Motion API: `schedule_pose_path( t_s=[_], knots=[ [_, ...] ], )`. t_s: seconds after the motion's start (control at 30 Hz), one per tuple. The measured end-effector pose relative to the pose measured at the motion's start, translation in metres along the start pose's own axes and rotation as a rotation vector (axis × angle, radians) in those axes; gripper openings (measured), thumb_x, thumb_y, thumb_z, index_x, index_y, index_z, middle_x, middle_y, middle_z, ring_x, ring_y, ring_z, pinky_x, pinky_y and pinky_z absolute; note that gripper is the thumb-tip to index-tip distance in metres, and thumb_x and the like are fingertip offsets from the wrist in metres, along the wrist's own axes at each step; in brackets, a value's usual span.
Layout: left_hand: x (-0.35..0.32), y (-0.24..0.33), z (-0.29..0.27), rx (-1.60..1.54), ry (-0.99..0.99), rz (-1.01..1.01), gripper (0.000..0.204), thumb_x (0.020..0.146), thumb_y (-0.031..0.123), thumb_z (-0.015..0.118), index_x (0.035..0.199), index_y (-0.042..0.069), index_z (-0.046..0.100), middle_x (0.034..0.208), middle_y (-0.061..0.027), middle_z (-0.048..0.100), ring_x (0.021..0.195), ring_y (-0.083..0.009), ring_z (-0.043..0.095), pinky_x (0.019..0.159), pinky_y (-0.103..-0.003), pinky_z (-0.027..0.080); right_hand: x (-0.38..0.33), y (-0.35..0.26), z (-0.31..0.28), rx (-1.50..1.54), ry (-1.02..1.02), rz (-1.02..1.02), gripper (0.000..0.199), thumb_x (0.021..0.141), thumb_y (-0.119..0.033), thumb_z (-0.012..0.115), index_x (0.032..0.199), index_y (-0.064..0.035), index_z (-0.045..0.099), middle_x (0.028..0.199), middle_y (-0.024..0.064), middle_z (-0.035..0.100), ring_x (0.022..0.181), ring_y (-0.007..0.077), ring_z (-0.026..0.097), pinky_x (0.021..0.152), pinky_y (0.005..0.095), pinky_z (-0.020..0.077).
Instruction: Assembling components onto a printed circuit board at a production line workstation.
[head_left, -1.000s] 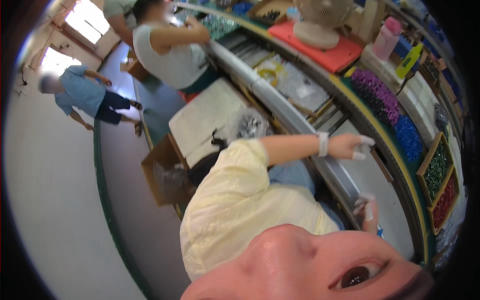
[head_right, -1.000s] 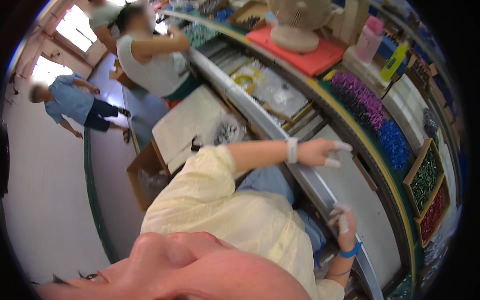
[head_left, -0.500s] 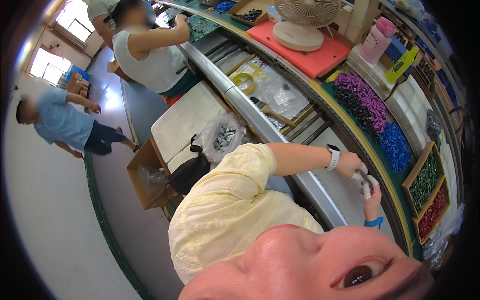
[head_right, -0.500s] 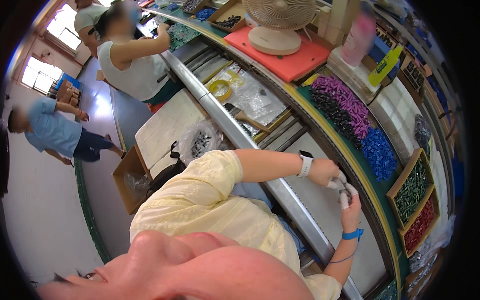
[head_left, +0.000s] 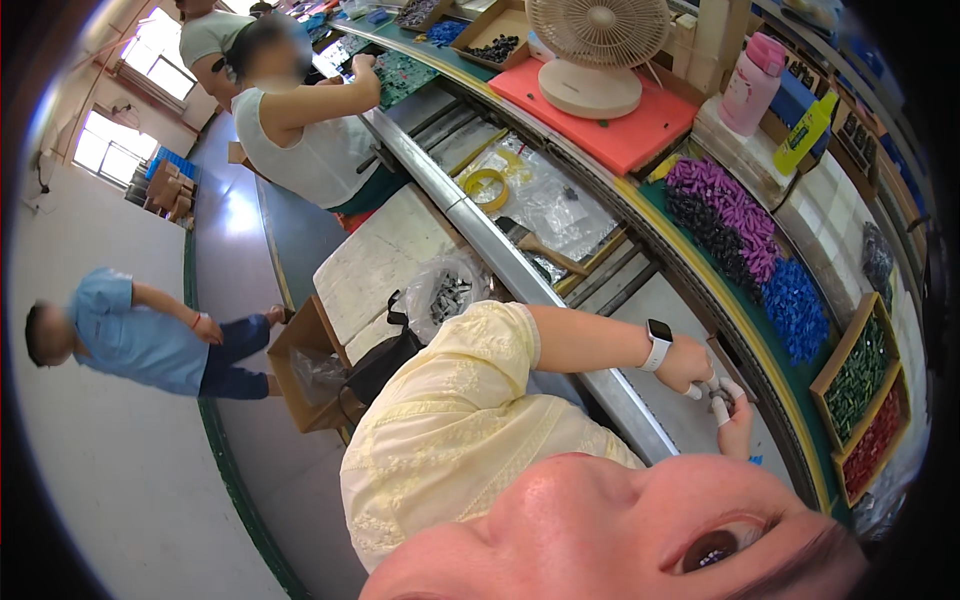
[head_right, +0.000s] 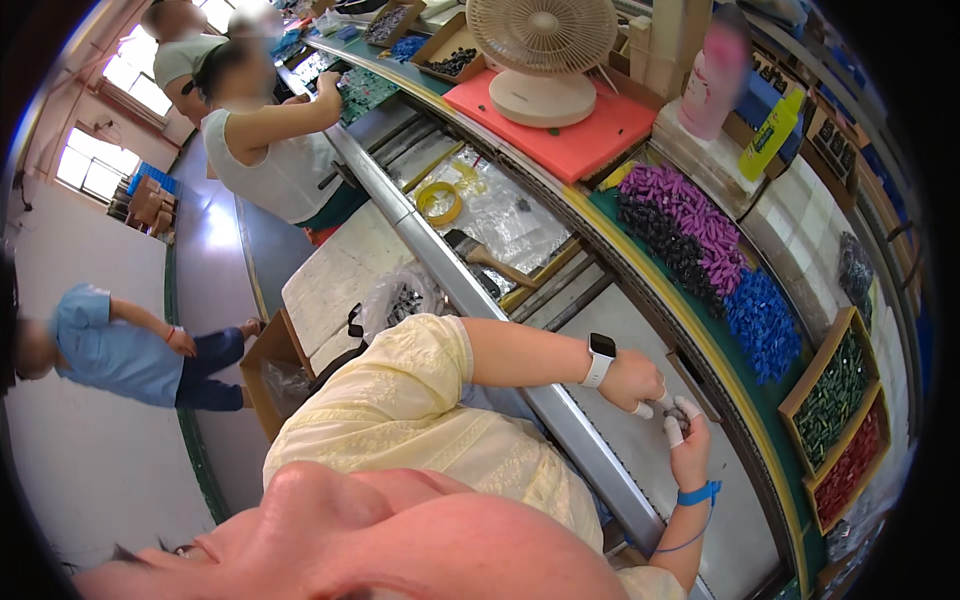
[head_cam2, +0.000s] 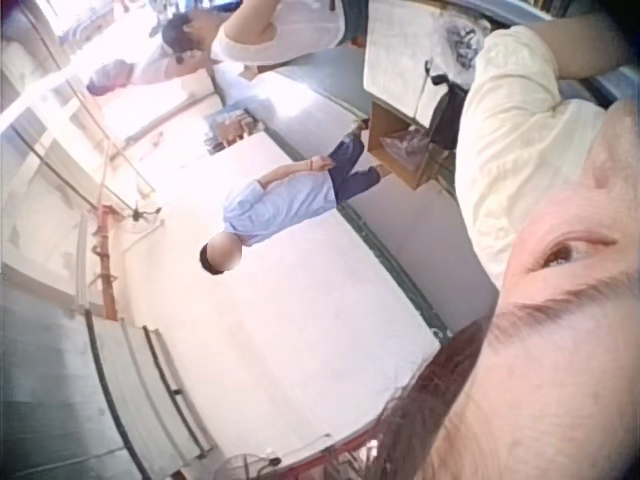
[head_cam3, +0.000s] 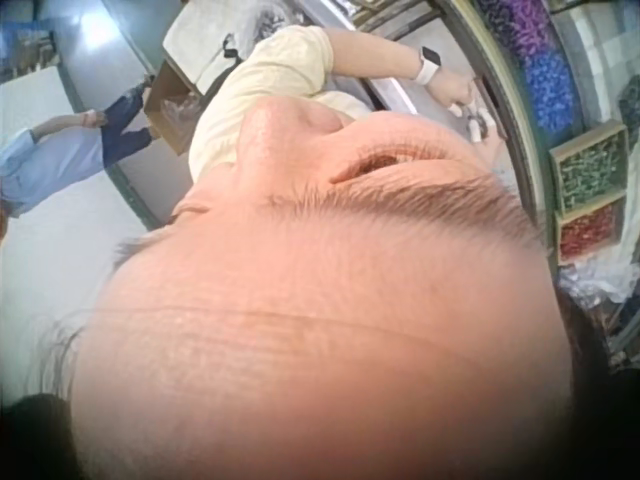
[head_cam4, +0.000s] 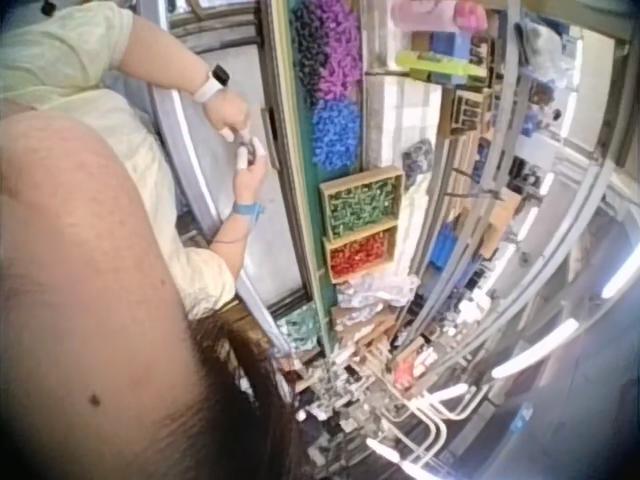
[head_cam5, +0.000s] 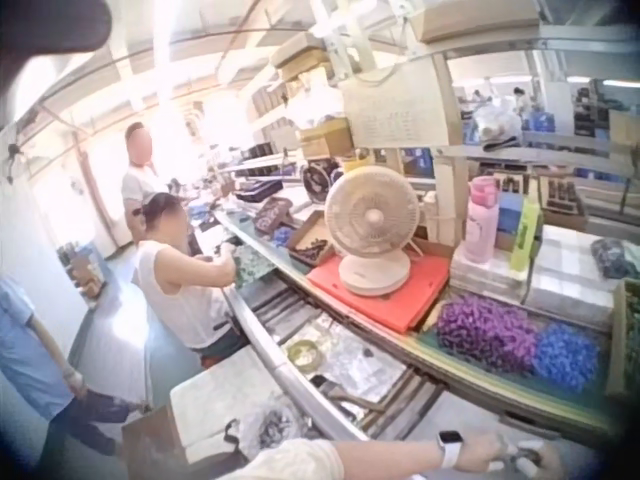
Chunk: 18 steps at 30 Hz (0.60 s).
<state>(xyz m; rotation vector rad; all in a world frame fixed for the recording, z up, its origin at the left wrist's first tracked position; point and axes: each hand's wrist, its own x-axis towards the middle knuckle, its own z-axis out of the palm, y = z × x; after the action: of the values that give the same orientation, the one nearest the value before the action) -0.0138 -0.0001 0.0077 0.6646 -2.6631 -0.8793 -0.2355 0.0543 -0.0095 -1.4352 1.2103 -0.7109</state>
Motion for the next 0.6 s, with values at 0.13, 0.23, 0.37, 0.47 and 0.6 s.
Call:
schedule_pose_path(
  t_s=[0.13, 0.23, 0.37, 0.47, 0.6],
  knots=[
    [-0.001, -0.001, 0.002, -0.027, -0.016, -0.013, 0.029, 0.075, 0.032, 0.059, 0.093, 0.009, 0.061, 0.083, -0.0136, 0.060, 0.076, -0.0330, 0.059, 0.066, -0.043, 0.047, 0.001, -0.005, 0.001, -0.012, -0.018, 0.009, 0.033, 0.082, -0.003, 0.055, 0.114, 0.0006, 0.049, 0.097, 0.0049, 0.057, 0.082, 0.0096, 0.053, 0.076, 0.0230, 0.0435],
    [0.000, -0.003, 0.003, -0.035, -0.021, -0.010, 0.030, 0.075, 0.032, 0.059, 0.095, 0.009, 0.061, 0.084, -0.0138, 0.060, 0.077, -0.0328, 0.059, 0.066, -0.042, 0.047, -0.001, -0.014, 0.004, -0.007, -0.024, 0.024, 0.032, 0.082, -0.004, 0.055, 0.114, 0.0003, 0.050, 0.097, 0.0045, 0.057, 0.082, 0.0094, 0.052, 0.076, 0.0228, 0.0433],
    [0.001, 0.000, 0.001, -0.034, -0.035, -0.019, 0.031, 0.075, 0.033, 0.059, 0.096, 0.010, 0.061, 0.085, -0.0137, 0.061, 0.079, -0.0327, 0.059, 0.067, -0.042, 0.047, -0.002, -0.014, 0.004, -0.040, -0.020, 0.017, 0.032, 0.082, -0.004, 0.054, 0.114, 0.0003, 0.050, 0.097, 0.0040, 0.057, 0.083, 0.0094, 0.053, 0.076, 0.0226, 0.0429],
    [0.000, 0.001, 0.003, -0.045, -0.032, -0.037, 0.031, 0.075, 0.032, 0.059, 0.095, 0.009, 0.062, 0.085, -0.0137, 0.061, 0.079, -0.0327, 0.059, 0.067, -0.042, 0.047, -0.002, -0.017, 0.004, -0.051, -0.029, 0.037, 0.032, 0.082, -0.003, 0.054, 0.114, 0.0002, 0.050, 0.098, 0.0038, 0.057, 0.085, 0.0096, 0.052, 0.076, 0.0229, 0.0426],
    [0.004, -0.001, 0.009, -0.090, 0.014, 0.044, 0.030, 0.074, 0.032, 0.060, 0.092, 0.008, 0.062, 0.085, -0.0138, 0.061, 0.079, -0.0327, 0.059, 0.067, -0.043, 0.047, 0.000, -0.002, -0.001, -0.073, -0.014, 0.067, 0.032, 0.083, -0.002, 0.053, 0.115, -0.0004, 0.050, 0.100, 0.0035, 0.056, 0.088, 0.0105, 0.052, 0.079, 0.0240, 0.0420]
  ],
)
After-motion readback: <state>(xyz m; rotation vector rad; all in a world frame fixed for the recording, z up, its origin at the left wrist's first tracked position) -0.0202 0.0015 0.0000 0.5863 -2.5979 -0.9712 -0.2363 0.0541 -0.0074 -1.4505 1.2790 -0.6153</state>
